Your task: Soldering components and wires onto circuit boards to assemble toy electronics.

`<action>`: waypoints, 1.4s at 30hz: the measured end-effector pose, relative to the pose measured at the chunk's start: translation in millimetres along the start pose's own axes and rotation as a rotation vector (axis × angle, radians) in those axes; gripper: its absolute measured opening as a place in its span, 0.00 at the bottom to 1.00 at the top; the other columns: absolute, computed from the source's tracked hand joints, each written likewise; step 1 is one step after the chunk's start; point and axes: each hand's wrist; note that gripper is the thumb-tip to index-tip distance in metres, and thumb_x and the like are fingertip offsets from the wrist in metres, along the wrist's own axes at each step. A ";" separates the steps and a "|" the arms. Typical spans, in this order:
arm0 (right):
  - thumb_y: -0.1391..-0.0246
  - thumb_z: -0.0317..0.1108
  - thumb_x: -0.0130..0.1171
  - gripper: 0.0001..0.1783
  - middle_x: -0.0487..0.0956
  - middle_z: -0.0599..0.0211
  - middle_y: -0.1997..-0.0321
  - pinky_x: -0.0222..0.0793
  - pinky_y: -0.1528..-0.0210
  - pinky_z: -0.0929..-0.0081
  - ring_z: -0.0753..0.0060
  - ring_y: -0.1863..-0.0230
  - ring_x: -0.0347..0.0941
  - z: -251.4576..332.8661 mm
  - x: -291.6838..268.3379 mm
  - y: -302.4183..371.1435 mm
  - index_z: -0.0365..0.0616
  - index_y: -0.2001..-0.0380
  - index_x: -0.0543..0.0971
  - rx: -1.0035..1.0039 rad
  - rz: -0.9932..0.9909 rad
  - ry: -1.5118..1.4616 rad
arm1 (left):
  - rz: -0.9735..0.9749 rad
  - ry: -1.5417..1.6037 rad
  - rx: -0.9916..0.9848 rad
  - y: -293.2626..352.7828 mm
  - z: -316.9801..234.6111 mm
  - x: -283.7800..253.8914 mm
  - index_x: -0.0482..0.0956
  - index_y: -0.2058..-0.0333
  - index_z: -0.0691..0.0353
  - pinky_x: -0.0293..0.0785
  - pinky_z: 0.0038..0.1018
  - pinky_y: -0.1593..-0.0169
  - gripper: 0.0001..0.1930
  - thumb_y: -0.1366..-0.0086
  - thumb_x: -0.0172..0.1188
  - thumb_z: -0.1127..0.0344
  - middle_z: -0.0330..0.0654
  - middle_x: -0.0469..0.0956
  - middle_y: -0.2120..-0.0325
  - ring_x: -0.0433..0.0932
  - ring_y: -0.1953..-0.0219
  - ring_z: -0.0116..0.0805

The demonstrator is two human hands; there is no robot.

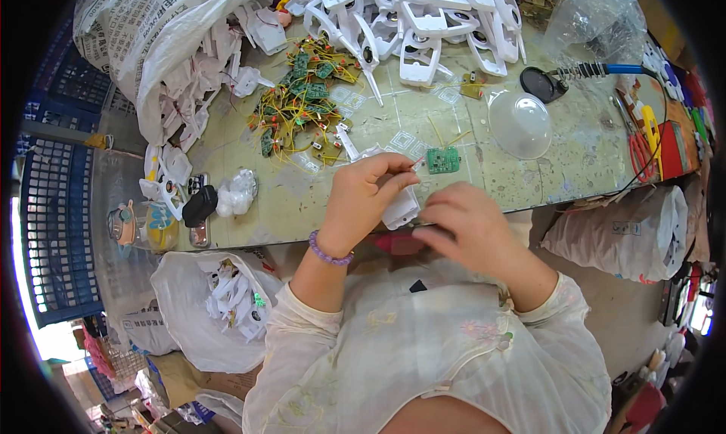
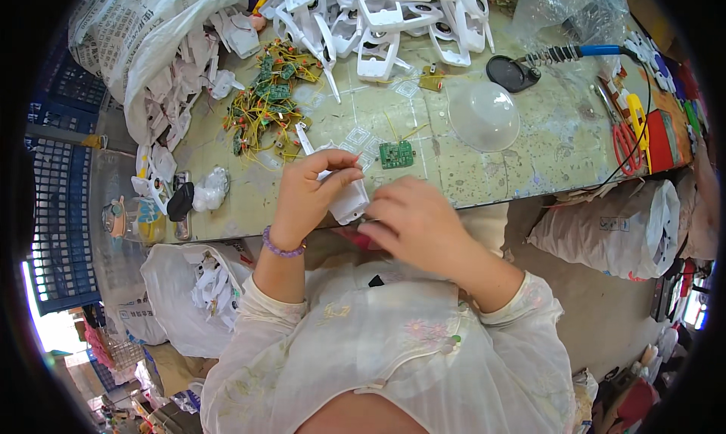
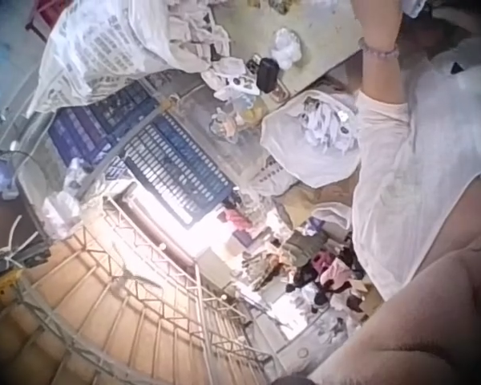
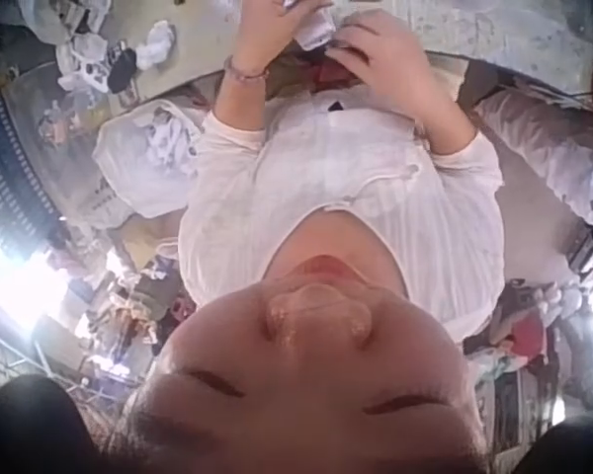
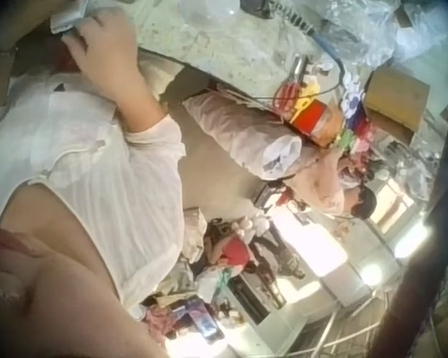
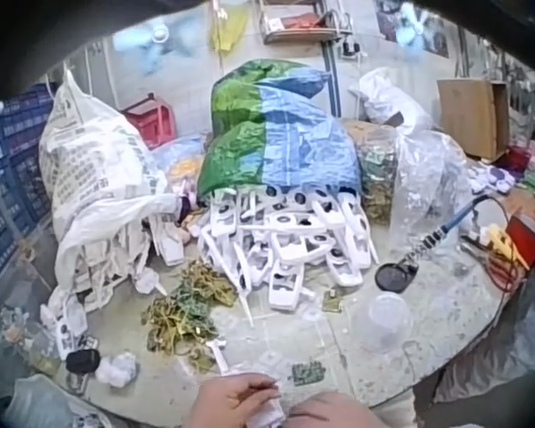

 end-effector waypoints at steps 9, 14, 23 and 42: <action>0.55 0.29 0.64 0.08 0.76 0.60 0.69 0.68 0.63 0.64 0.54 0.64 0.72 -13.7 -1.8 -2.5 0.41 0.70 0.77 0.197 -0.300 0.038 | 0.002 -0.124 0.017 -4.2 0.4 14.2 0.82 0.65 0.67 0.72 0.19 0.65 0.07 0.43 0.63 0.73 0.40 0.81 0.73 0.77 0.70 0.23; 0.53 0.28 0.62 0.07 0.77 0.61 0.68 0.67 0.60 0.63 0.55 0.63 0.72 -18.5 -3.1 -15.8 0.40 0.69 0.78 0.245 -0.357 -0.065 | 0.012 -0.187 0.049 -6.7 -0.2 15.2 0.82 0.66 0.67 0.72 0.20 0.65 0.07 0.44 0.64 0.71 0.40 0.81 0.74 0.77 0.71 0.24; 0.55 0.25 0.61 0.04 0.76 0.66 0.70 0.64 0.61 0.73 0.67 0.66 0.71 -20.5 0.0 -12.6 0.40 0.74 0.76 0.289 -0.288 -0.161 | -0.113 -0.230 0.166 -7.3 -4.0 22.6 0.80 0.68 0.59 0.67 0.33 0.60 0.09 0.49 0.66 0.67 0.40 0.80 0.71 0.76 0.69 0.39; 0.59 0.25 0.64 0.09 0.75 0.61 0.66 0.67 0.59 0.64 0.55 0.62 0.70 -23.0 -10.5 -10.9 0.43 0.70 0.78 0.067 -0.268 0.111 | -0.024 -0.297 0.321 -11.9 2.4 21.0 0.83 0.71 0.58 0.65 0.33 0.65 0.05 0.47 0.65 0.66 0.39 0.78 0.76 0.75 0.72 0.40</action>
Point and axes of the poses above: each hand's wrist, its own y-axis away from the middle knuckle, its own x-axis out of the palm, z = x × y
